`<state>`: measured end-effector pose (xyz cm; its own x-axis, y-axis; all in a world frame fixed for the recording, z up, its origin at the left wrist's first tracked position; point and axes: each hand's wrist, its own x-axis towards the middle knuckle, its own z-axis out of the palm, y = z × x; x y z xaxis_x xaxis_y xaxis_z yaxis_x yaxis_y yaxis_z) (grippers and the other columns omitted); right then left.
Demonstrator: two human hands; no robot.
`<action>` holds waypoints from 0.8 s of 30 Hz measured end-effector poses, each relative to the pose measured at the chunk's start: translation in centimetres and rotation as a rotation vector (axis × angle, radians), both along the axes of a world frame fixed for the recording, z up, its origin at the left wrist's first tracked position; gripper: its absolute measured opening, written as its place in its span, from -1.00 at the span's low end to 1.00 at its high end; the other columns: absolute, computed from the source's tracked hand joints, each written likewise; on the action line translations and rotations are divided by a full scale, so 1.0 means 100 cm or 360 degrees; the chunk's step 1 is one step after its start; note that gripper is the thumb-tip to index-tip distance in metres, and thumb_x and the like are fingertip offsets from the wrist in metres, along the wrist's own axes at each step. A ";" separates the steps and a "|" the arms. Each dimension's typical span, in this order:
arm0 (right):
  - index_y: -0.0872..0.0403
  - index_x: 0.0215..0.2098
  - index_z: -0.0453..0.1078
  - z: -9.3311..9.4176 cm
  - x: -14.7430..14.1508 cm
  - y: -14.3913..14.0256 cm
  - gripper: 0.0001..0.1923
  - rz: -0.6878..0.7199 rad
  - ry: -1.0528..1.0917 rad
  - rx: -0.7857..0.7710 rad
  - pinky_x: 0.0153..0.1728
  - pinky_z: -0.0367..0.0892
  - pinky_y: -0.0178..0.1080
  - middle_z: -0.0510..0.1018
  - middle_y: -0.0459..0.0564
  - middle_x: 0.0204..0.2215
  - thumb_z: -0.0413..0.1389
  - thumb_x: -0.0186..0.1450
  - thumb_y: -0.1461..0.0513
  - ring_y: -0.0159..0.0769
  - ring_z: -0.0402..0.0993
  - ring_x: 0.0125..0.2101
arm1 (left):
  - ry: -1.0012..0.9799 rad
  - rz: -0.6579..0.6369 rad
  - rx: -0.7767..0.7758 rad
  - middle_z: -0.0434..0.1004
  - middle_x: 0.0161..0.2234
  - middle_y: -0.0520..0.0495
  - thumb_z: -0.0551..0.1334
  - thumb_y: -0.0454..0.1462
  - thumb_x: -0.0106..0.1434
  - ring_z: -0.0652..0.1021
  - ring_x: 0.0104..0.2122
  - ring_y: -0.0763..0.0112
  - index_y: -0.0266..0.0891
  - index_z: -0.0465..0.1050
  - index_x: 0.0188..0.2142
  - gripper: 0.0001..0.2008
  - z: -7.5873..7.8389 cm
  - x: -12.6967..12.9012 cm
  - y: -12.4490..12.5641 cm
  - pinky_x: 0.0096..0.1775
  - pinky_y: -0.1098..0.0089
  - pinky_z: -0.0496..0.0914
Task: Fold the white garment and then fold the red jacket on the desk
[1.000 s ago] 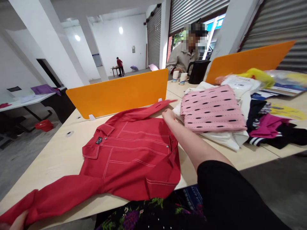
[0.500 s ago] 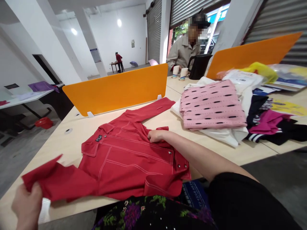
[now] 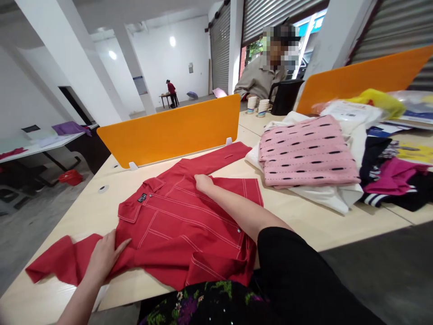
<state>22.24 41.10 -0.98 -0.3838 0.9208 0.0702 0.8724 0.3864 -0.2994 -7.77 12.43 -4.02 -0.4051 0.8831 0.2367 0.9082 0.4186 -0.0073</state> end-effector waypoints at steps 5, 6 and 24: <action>0.08 -0.09 0.36 0.006 0.040 -0.009 -0.71 -0.0071 0.0092 0.0179 -0.23 0.24 -0.30 0.55 0.11 -0.14 -0.15 0.35 0.31 -0.19 0.46 -0.14 | 0.0049 -0.0103 -0.0097 0.48 -0.08 -0.34 0.08 -0.08 0.25 0.49 -0.11 0.10 -0.43 0.28 0.02 -0.51 -0.009 -0.024 0.016 -0.05 0.22 0.34; 0.09 -0.11 0.37 0.004 0.053 -0.014 -0.71 -0.0083 0.0097 0.0215 -0.24 0.24 -0.30 0.56 0.11 -0.16 -0.15 0.34 0.31 -0.20 0.47 -0.16 | 0.0070 -0.0126 -0.0105 0.48 -0.10 -0.33 0.05 -0.11 0.28 0.49 -0.13 0.12 -0.41 0.30 0.01 -0.56 -0.006 -0.023 0.023 -0.05 0.22 0.33; 0.12 0.33 -0.02 0.020 0.039 0.026 -0.09 0.0243 0.0112 -0.0116 0.09 0.19 -0.23 0.08 0.21 0.29 0.26 0.09 0.20 -0.10 0.19 0.18 | -0.0469 -0.0392 -0.0001 0.52 -0.19 -0.09 -0.06 -0.21 0.30 0.53 -0.20 0.33 -0.19 0.28 -0.13 -0.76 0.036 0.015 0.084 -0.17 0.38 0.38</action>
<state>26.09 43.67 1.01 -0.5159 0.8558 0.0367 0.7812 0.4877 -0.3897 -6.24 20.83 -0.43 -0.2312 0.9626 0.1413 0.9447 0.1874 0.2692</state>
